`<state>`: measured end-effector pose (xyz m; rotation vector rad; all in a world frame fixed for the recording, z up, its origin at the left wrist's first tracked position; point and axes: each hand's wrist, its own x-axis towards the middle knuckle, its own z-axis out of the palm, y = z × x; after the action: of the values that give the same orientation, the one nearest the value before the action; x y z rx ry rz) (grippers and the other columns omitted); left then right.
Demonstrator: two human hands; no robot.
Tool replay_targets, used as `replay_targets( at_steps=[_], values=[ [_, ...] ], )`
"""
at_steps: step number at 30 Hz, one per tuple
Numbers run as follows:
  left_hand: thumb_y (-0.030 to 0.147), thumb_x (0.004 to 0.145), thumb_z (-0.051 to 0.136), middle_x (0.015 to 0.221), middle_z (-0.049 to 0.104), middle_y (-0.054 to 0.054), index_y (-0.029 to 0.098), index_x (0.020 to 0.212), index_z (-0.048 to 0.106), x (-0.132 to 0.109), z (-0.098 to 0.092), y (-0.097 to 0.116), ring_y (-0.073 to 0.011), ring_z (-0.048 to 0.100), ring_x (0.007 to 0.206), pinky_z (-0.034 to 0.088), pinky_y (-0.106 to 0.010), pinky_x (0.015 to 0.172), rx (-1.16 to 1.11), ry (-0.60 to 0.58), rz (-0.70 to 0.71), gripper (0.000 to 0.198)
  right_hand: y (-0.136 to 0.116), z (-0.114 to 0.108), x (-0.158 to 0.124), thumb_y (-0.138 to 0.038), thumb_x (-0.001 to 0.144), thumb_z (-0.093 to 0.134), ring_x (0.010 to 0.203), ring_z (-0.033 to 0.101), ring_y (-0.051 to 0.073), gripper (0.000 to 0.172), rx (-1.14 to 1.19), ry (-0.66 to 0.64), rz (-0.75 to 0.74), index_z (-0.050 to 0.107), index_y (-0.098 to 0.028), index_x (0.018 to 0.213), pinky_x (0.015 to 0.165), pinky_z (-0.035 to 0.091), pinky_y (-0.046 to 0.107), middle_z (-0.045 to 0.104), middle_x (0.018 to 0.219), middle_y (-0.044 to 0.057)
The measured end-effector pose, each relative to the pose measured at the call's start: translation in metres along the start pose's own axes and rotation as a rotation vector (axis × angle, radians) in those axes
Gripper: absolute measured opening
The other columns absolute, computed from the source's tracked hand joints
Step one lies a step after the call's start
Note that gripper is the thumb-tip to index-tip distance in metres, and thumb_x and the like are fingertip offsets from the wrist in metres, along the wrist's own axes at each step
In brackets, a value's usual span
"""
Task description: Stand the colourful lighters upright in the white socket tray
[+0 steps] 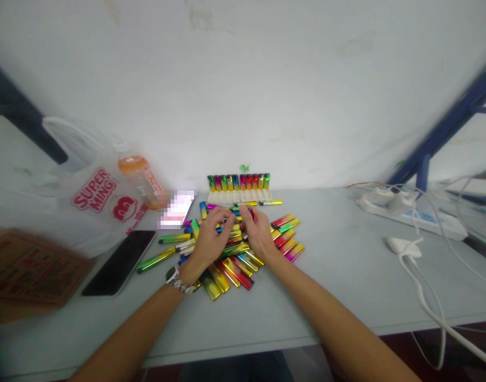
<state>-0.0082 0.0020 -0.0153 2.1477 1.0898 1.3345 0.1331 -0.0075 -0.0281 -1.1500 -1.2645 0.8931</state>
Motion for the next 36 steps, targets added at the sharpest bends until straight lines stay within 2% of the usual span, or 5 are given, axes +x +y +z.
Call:
replay_targets(
  at_steps=[14, 23, 29, 34, 36],
  values=[
    [0.025, 0.096, 0.052, 0.092, 0.064, -0.005, 0.019, 0.082, 0.063, 0.000, 0.001, -0.002, -0.0195, 0.059, 0.096, 0.045, -0.035, 0.093, 0.006, 0.018, 0.013, 0.019, 0.001, 0.003, 0.003, -0.036, 0.088, 0.045, 0.059, 0.042, 0.015, 0.025, -0.205, 0.108, -0.095, 0.045, -0.023, 0.067, 0.058, 0.031, 0.029, 0.045, 0.059, -0.004],
    [0.030, 0.099, 0.048, 0.093, 0.064, -0.005, 0.019, 0.082, 0.064, 0.000, -0.001, 0.001, -0.0197, 0.058, 0.097, 0.045, -0.036, 0.095, 0.024, 0.000, -0.019, 0.026, 0.004, 0.004, 0.004, -0.050, 0.093, 0.046, 0.062, 0.044, 0.014, 0.035, -0.209, 0.114, -0.077, 0.052, -0.021, 0.075, 0.061, 0.035, 0.029, 0.051, 0.064, -0.004],
    [0.033, 0.100, 0.045, 0.093, 0.064, -0.006, 0.019, 0.084, 0.064, 0.000, -0.001, -0.002, -0.0197, 0.058, 0.096, 0.045, -0.038, 0.096, 0.073, -0.016, -0.054, 0.029, 0.007, 0.005, 0.005, -0.058, 0.094, 0.048, 0.061, 0.051, 0.016, 0.036, -0.030, 0.091, -0.069, 0.051, -0.025, 0.107, 0.062, 0.044, 0.028, 0.055, 0.066, -0.005],
    [0.033, 0.099, 0.047, 0.093, 0.064, -0.005, 0.019, 0.084, 0.063, -0.001, -0.002, -0.002, -0.0207, 0.057, 0.097, 0.046, -0.039, 0.095, 0.121, -0.047, -0.038, 0.026, -0.001, -0.004, 0.020, -0.051, 0.086, 0.062, 0.085, 0.058, 0.018, 0.030, -0.136, 0.077, -0.247, 0.064, -0.022, 0.090, 0.077, 0.048, 0.031, 0.062, 0.091, 0.004],
    [0.033, 0.099, 0.047, 0.093, 0.063, -0.006, 0.019, 0.084, 0.063, -0.001, -0.003, -0.002, -0.0213, 0.057, 0.096, 0.046, -0.039, 0.093, 0.138, -0.063, -0.023, 0.026, -0.004, -0.007, 0.034, -0.049, 0.081, 0.068, 0.082, 0.056, 0.018, 0.030, -0.190, 0.092, -0.272, 0.070, -0.020, 0.087, 0.075, 0.047, 0.032, 0.063, 0.093, 0.005]
  ],
)
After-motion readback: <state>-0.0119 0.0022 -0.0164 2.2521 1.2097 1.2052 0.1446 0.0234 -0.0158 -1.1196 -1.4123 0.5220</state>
